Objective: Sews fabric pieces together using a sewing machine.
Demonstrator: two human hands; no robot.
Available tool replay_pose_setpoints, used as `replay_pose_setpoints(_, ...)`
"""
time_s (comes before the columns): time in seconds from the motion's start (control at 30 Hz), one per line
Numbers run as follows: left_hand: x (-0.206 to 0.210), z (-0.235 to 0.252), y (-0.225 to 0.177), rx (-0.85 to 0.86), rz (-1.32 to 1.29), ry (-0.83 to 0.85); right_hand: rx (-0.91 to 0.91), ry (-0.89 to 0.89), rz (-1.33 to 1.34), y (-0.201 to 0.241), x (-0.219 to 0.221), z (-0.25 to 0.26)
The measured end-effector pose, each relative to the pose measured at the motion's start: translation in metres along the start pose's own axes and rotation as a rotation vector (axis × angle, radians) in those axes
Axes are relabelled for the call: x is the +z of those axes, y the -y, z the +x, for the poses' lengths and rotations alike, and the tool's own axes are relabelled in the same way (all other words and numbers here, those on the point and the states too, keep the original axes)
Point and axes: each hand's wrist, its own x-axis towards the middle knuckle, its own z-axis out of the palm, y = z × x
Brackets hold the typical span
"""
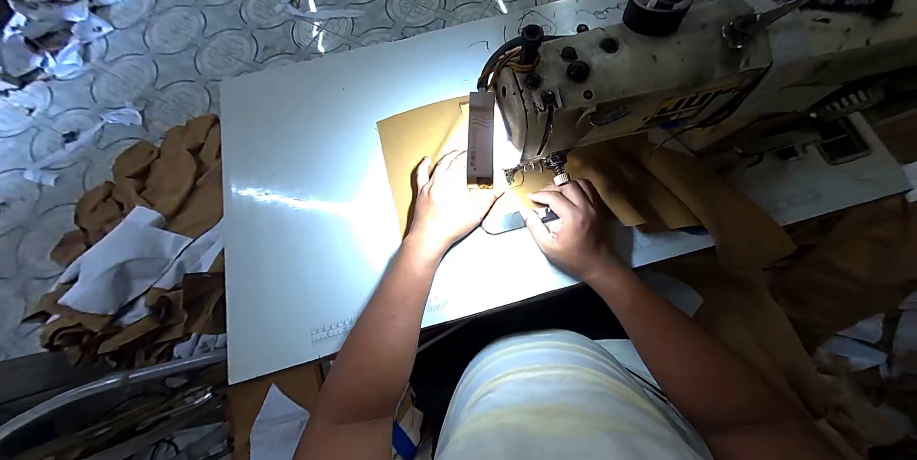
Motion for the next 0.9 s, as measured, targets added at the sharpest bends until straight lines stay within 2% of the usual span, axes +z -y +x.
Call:
replay_pose_setpoints(0.17,-0.008,-0.005,-0.004,-0.058,0.101,0.068,0.065,-0.081,0.033,0.0,-0.005,0.0)
replay_pose_setpoints(0.3,-0.029,-0.034,-0.046,-0.136,0.252,0.192,0.083,-0.104,0.096,-0.003,-0.003,-0.001)
replay_pose_setpoints(0.4,-0.046,-0.056,-0.073,-0.128,0.184,0.35,0.072,-0.124,0.152,-0.004,-0.005,-0.002)
replay_pose_setpoints(0.47,-0.052,-0.06,-0.075,-0.125,0.115,0.423,0.058,-0.128,0.192,-0.005,-0.006,-0.001)
replay_pose_setpoints(0.57,-0.053,-0.055,-0.066,-0.093,0.088,0.287,0.046,-0.146,0.225,-0.005,-0.007,0.0)
replay_pose_setpoints(0.6,-0.05,-0.052,-0.062,-0.059,0.09,0.194,0.051,-0.143,0.226,-0.005,-0.007,0.0)
replay_pose_setpoints(0.67,-0.037,-0.044,-0.052,0.087,0.11,-0.042,0.075,-0.1,0.208,-0.006,-0.007,-0.001)
replay_pose_setpoints(0.7,-0.03,-0.038,-0.045,0.147,0.106,-0.093,0.089,-0.06,0.193,-0.005,-0.008,-0.001)
replay_pose_setpoints(0.83,0.001,-0.027,-0.03,0.165,0.092,-0.02,0.044,0.103,0.103,-0.004,-0.006,0.002)
replay_pose_setpoints(0.9,0.011,-0.033,-0.034,0.101,0.049,-0.032,0.054,0.285,-0.016,-0.002,-0.01,0.007)
